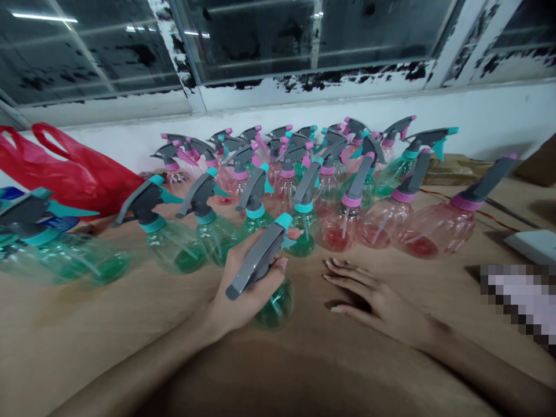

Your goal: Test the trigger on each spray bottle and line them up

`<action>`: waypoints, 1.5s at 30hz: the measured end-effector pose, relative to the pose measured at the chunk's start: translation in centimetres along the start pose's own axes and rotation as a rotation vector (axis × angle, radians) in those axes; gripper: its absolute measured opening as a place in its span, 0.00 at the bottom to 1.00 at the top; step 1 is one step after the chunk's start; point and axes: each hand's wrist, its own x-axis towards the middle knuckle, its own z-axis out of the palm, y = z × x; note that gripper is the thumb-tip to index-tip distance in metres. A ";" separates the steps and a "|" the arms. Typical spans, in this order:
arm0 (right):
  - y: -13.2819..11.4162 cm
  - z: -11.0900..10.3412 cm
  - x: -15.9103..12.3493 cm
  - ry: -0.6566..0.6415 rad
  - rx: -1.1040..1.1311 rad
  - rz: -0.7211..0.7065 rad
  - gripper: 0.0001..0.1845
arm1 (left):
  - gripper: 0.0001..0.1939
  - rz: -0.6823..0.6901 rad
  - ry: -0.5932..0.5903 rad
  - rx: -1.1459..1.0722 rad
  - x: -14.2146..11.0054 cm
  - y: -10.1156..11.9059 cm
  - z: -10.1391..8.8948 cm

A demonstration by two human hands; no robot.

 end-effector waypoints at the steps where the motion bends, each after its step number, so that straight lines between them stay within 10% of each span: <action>1: 0.0 0.0 0.0 0.000 0.004 0.000 0.26 | 0.11 0.005 0.007 0.001 0.0 -0.1 0.0; 35: 0.3 0.4 -0.1 0.012 0.003 -0.001 0.25 | 0.04 0.035 -0.032 -0.099 0.4 0.7 -0.8; 45: 0.2 0.2 -0.1 -0.006 -0.012 -0.004 0.26 | 0.16 -0.057 0.018 -0.081 0.2 0.3 -0.1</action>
